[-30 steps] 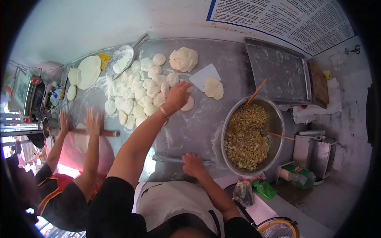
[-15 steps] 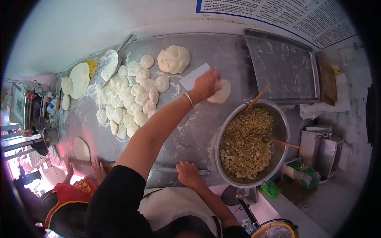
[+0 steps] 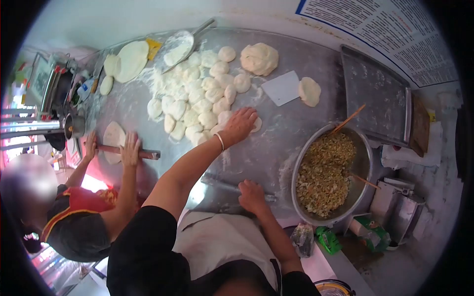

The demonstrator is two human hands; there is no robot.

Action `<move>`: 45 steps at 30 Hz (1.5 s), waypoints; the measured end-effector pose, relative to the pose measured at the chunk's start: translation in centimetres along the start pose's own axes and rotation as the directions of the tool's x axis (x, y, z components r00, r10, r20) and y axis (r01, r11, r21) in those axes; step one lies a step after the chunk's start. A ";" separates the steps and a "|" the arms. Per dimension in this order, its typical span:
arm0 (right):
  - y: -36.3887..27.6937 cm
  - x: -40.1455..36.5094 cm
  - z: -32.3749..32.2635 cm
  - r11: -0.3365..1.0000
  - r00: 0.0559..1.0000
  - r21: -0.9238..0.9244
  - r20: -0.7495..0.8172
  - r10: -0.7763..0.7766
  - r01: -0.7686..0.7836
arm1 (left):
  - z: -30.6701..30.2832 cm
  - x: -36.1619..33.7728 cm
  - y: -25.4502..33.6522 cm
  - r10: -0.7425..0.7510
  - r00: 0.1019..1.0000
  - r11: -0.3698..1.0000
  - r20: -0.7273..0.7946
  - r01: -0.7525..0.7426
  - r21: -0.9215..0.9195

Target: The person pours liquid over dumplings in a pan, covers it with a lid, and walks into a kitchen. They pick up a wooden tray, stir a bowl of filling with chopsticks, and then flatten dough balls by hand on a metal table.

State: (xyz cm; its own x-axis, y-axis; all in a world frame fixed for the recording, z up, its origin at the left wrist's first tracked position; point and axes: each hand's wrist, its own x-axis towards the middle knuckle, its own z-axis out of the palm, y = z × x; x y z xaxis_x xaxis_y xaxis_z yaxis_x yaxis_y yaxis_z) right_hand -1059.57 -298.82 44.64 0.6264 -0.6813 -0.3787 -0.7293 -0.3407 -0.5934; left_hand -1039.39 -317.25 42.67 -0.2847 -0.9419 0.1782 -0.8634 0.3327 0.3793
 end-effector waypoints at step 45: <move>-4.0 14.8 -2.4 0.929 0.877 -0.339 -0.479 -0.036 -0.147 | -5.8 -13.7 1.0 -0.375 0.742 0.852 0.556 0.512 -0.109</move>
State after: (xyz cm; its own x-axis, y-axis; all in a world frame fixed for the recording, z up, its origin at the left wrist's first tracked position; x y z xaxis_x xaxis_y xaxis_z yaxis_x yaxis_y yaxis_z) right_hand -1048.01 -309.11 43.16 0.4435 -0.8958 0.0299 -0.8631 -0.4359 -0.2551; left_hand -1033.97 -303.76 45.87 -0.1190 -0.8488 -0.5151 -0.8361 -0.1942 0.5131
